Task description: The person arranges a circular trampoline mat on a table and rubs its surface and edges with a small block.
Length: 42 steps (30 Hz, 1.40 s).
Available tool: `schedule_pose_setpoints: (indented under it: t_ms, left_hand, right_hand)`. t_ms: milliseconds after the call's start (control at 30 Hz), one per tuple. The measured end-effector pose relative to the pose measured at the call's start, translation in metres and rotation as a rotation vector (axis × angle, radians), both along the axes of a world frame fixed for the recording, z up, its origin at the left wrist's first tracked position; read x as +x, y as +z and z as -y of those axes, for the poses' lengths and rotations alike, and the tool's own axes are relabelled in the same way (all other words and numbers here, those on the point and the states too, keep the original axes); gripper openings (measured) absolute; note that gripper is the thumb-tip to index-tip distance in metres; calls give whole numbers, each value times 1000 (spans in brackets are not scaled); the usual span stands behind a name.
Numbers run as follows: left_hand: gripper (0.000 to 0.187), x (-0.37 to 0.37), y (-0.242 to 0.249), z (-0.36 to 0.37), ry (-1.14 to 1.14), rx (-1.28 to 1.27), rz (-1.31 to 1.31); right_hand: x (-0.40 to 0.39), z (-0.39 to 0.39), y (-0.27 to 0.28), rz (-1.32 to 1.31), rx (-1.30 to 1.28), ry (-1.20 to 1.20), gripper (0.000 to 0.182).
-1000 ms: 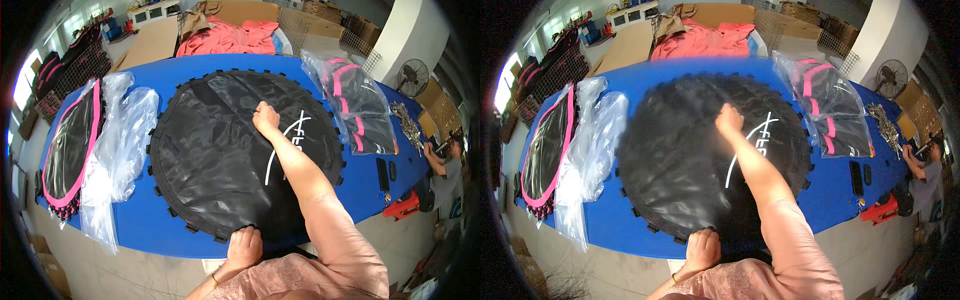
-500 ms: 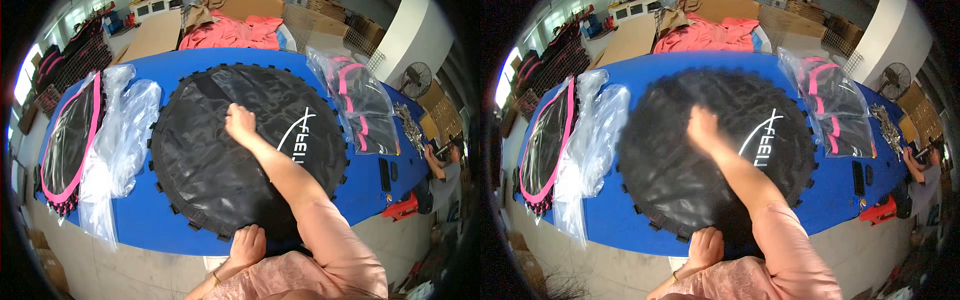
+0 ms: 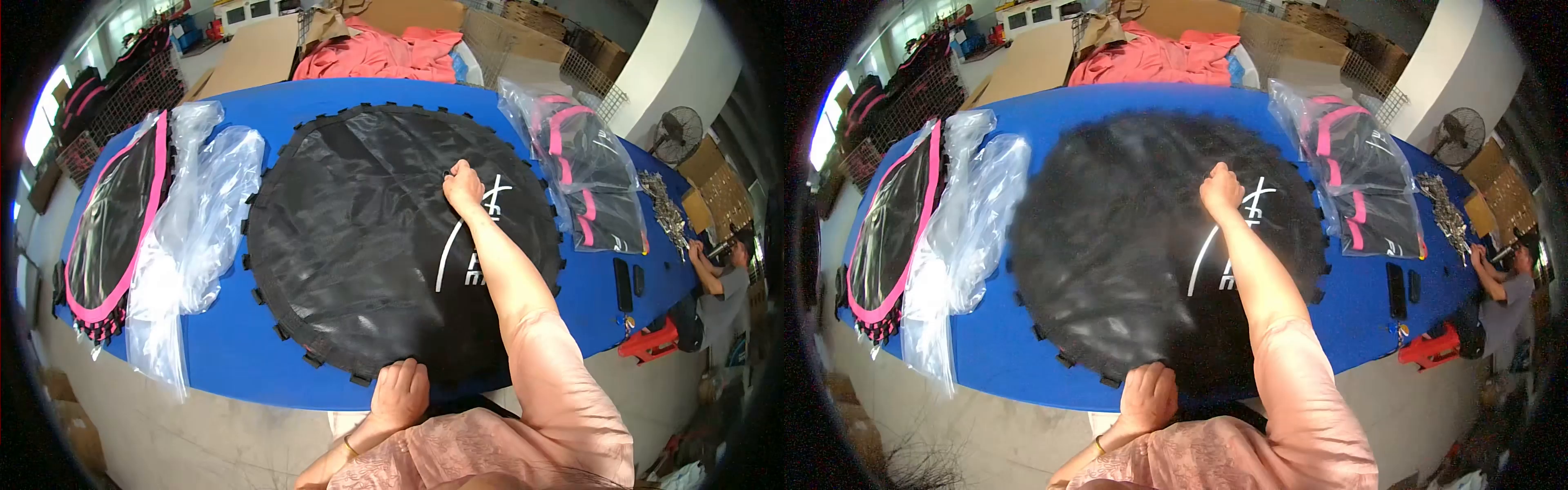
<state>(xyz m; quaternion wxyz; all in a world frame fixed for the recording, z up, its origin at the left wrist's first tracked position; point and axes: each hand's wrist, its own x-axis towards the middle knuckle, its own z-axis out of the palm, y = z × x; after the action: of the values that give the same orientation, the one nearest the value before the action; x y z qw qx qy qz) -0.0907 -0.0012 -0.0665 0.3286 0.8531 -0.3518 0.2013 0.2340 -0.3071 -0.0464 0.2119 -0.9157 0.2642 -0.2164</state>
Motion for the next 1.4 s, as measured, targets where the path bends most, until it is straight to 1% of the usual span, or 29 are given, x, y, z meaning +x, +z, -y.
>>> schedule_pose_setpoints:
  t_ms: [100, 167, 233, 300, 400, 500, 533, 633, 767, 833, 900, 1033, 1100, 1133, 1233, 1367, 1400]
  left_hand:
    - [25, -2, -2, 0, 13, 34, -21]
    - [25, -1, 0, 1, 8, -1, 9]
    - [26, 1, 0, 2, 11, 0, 27]
    - [27, -1, 4, 1, 7, 3, 2]
    - [28, -1, 4, 0, -2, -9, -4]
    - [25, -1, 9, 1, 25, 21, 3]
    - [27, -2, 10, -1, 11, 24, -32]
    - [29, -1, 8, -1, 4, 9, -16]
    - [31, 0, 9, -1, 0, 1, -21]
    - [31, -1, 12, -1, -14, -39, -47]
    - [31, 0, 11, -1, -19, -42, -30]
    - [32, 0, 10, -2, -24, -49, -37]
    - [30, -1, 12, -3, -11, -9, -27]
    - [32, 0, 10, -2, -24, -40, -35]
    - [31, 0, 12, -2, -29, -37, -39]
    - [30, 1, 14, 0, -17, -63, -11]
    - [28, 0, 14, -2, -7, -20, -13]
  right_hand:
    - [12, -25, -7, 43, -40, 75, 22]
    - [22, -45, -7, 67, -44, 110, 22]
    - [26, -67, -6, 15, -70, 188, 21]
    - [29, -89, -9, 87, -69, 267, 22]
    - [32, -122, -10, 104, -69, 359, 22]
    - [25, -155, -13, 132, -26, 423, 19]
    - [18, -162, -13, 142, -17, 458, 19]
    - [2, -179, -14, 176, -48, 529, 19]
    - [-19, -166, -9, 163, -76, 592, 18]
    - [-19, -150, -11, 168, -140, 527, 17]
    - [-21, -127, -5, 110, -114, 446, 18]
    - [-27, -80, -5, 118, -172, 316, 19]
    - [-36, -72, 0, 81, -139, 302, 19]
    - [-41, -72, -1, 99, -140, 327, 19]
    - [-58, -86, -4, 116, -136, 419, 18]
    - [-92, -123, -1, 122, -84, 618, 15]
    - [-100, -131, 0, 117, -70, 657, 15]
